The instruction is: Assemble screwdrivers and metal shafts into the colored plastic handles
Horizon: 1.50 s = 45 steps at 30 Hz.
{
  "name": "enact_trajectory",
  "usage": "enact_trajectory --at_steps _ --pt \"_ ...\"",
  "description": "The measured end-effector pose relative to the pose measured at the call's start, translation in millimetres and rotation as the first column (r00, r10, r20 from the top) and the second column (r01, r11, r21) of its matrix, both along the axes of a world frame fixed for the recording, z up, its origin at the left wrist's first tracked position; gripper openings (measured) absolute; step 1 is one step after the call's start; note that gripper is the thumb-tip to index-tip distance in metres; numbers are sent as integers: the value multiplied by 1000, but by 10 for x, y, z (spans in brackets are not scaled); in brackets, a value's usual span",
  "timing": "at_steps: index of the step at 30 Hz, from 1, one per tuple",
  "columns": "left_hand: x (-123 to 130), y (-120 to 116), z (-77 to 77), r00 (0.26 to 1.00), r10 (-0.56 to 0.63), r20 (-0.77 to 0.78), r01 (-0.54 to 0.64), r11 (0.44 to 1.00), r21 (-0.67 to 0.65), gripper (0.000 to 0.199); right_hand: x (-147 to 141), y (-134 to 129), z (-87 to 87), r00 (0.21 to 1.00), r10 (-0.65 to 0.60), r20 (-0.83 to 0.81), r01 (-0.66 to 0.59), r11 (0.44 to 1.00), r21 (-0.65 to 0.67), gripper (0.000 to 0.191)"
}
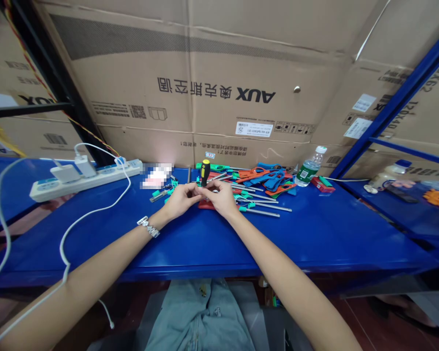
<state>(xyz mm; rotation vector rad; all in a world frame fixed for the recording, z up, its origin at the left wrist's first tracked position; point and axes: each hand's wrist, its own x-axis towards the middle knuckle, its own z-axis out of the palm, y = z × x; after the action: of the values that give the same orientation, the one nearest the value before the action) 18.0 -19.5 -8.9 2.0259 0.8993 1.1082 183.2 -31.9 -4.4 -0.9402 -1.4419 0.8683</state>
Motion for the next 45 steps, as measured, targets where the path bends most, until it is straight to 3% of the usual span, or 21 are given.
enact_trajectory --at_steps 5,12,17,22,29,35,40,45 --pt "-53 -4 64 994 -10 -105 13 999 36 15 52 13 -10 988 -91 123 68 981 179 32" --pt "-93 13 85 990 -43 -137 54 996 77 22 83 10 2 986 -38 161 3 978 208 34" --pt "-60 7 76 997 -11 -81 16 998 65 17 62 -22 3 981 15 192 -43 989 142 41" --pt "-35 -54 102 998 30 -59 -26 997 79 10 20 -38 -19 993 44 110 -48 998 34 42" --pt "3 -103 123 995 61 -81 -52 993 106 8 25 -43 -12 1000 11 27 -12 1000 18 44" --pt "-18 -87 122 994 59 -92 -55 998 40 9 80 -26 11 988 -24 151 6 993 117 36" --pt "15 -62 59 1000 28 -10 -29 997 -70 9 140 -8 30 971 -34 239 -14 981 195 26" --pt "50 -62 22 997 31 75 -22 992 -121 10 140 -38 27 975 12 221 -43 990 137 27"
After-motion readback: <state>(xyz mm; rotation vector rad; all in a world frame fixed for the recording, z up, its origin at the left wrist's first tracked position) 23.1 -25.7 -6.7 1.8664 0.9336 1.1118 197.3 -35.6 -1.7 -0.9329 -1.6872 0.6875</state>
